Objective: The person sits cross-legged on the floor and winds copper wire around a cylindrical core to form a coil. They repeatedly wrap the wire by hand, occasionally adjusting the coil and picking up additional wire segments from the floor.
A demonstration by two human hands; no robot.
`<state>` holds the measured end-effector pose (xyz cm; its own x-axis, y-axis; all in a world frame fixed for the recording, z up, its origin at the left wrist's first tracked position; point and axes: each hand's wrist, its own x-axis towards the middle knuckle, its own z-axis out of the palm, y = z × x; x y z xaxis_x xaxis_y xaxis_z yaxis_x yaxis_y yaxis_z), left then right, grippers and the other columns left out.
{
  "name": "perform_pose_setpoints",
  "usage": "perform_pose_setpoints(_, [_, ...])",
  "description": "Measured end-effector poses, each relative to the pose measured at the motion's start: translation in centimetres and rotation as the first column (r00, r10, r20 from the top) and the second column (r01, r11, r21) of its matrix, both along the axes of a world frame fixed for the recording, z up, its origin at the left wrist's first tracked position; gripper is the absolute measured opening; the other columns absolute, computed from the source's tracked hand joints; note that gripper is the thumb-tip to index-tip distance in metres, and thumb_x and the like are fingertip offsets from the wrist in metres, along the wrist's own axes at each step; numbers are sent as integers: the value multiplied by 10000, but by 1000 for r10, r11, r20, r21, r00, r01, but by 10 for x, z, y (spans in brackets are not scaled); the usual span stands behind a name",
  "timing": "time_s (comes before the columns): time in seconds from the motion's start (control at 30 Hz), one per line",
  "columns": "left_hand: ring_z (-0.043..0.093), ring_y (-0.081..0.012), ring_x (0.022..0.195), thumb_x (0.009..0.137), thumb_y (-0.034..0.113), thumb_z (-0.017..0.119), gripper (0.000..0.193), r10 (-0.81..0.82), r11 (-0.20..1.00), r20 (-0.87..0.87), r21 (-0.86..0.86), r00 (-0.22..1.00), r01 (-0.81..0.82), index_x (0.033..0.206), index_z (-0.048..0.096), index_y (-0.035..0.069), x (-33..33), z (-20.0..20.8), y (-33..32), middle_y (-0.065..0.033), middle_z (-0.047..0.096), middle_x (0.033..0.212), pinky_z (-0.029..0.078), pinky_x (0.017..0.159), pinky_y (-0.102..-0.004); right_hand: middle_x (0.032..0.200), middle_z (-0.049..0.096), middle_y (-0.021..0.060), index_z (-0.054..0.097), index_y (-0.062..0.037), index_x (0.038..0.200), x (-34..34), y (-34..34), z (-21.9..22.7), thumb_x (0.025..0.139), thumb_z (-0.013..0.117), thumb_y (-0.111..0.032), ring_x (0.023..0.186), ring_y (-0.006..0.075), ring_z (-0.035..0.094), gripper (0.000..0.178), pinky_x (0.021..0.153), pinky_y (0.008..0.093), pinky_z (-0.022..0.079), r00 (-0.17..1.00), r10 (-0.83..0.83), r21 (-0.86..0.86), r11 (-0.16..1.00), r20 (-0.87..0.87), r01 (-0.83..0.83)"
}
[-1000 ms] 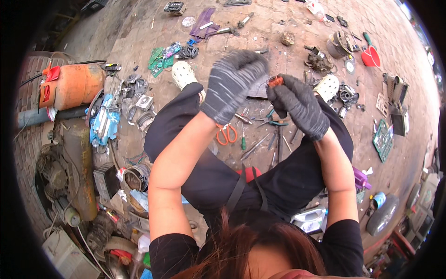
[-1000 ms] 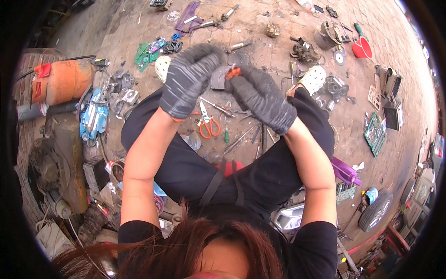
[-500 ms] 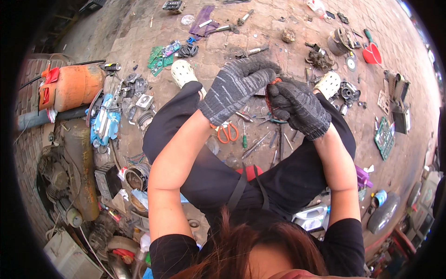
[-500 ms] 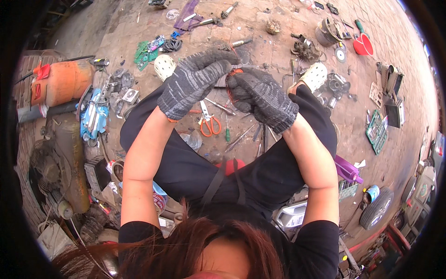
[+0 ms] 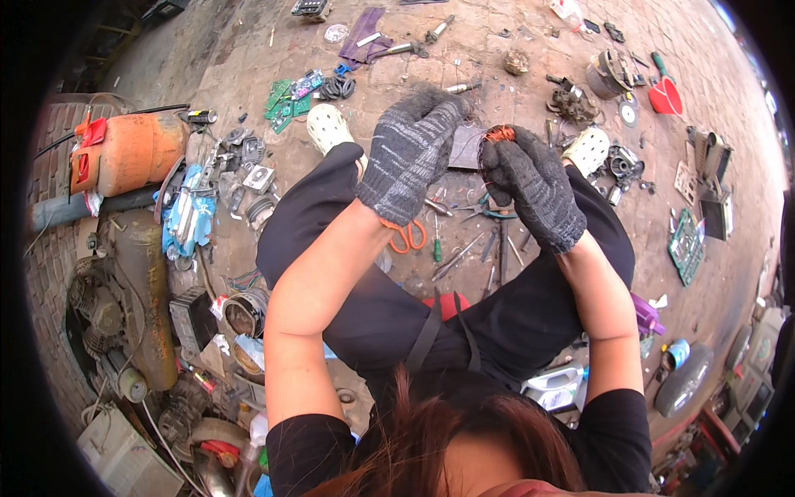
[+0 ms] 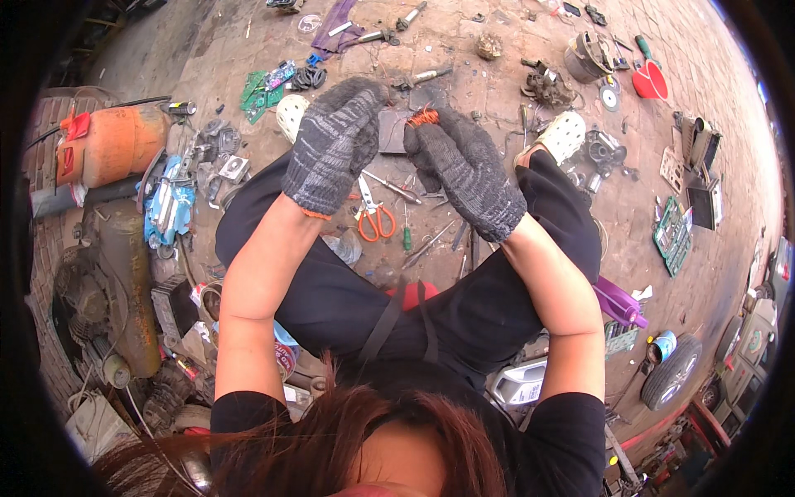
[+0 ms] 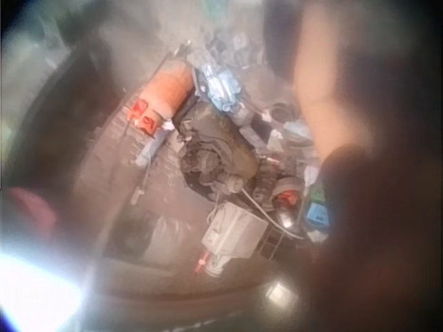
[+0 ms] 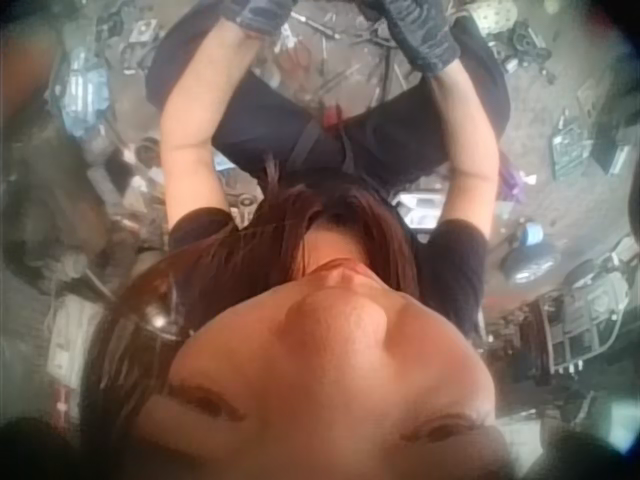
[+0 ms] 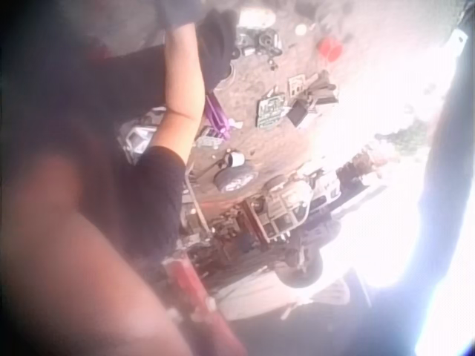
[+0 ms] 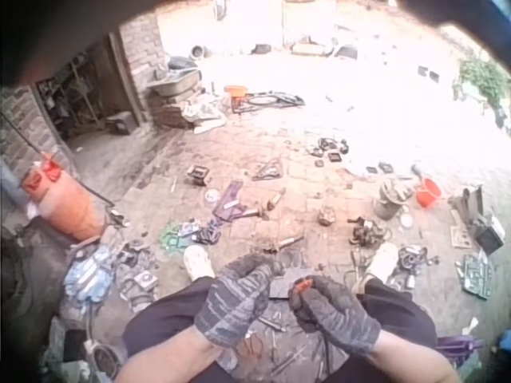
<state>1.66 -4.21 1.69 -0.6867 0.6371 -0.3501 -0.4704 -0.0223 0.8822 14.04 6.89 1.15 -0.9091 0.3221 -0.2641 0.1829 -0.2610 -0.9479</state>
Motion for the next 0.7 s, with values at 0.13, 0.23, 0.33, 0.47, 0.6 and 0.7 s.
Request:
perform_pose_setpoints(0.13, [417,-37,442,854,135,557,109,-26,1000,15,5,1000,26,923,587,56,-2,6,-4,41,496,584,306,395,-179,767,509,10,509,-41,964,-2,1,-7,896,487,-278,593,77,439,247,514,211,360,999,-48,-41,998,-18,47])
perform_pose_setpoints(0.23, [401,-30,471,855,138,552,123,-1,1000,0,-5,1000,1,876,614,34,-1,5,-5,39,497,596,296,410,-185,759,505,5,509,-55,943,-5,0,-11,894,486,-285,590,74,436,236,502,209,352,996,-89,-71,994,-4,88])
perform_pose_setpoints(0.33, [466,-51,567,852,129,551,139,0,997,-202,-81,979,-17,891,623,17,-2,4,-6,8,553,665,372,500,-199,743,507,2,514,-59,925,-6,1,-11,893,484,-292,578,76,437,237,488,208,347,998,-67,-113,991,23,69])
perform_pose_setpoints(0.47, [520,-87,679,846,112,552,142,-7,993,-248,-115,969,-22,895,627,1,-6,1,-8,-30,607,757,425,612,-231,688,532,31,535,-7,927,-8,9,-11,895,483,-292,547,97,472,292,497,217,390,996,-60,-85,994,60,65])
perform_pose_setpoints(0.6, [542,-107,677,835,104,563,131,-11,993,-386,-115,923,-37,869,623,-7,-14,1,-13,-45,621,751,442,617,-257,721,587,83,543,25,939,-10,15,-20,912,454,-254,530,112,498,294,498,231,420,977,-212,43,977,25,211])
perform_pose_setpoints(0.7, [536,-99,624,834,106,566,126,-35,996,-661,-86,749,-30,872,620,-1,-16,-11,-11,-31,606,714,433,569,-245,757,608,91,547,26,953,-8,21,-19,929,421,-229,553,106,515,286,500,235,431,958,-284,237,928,-47,286])
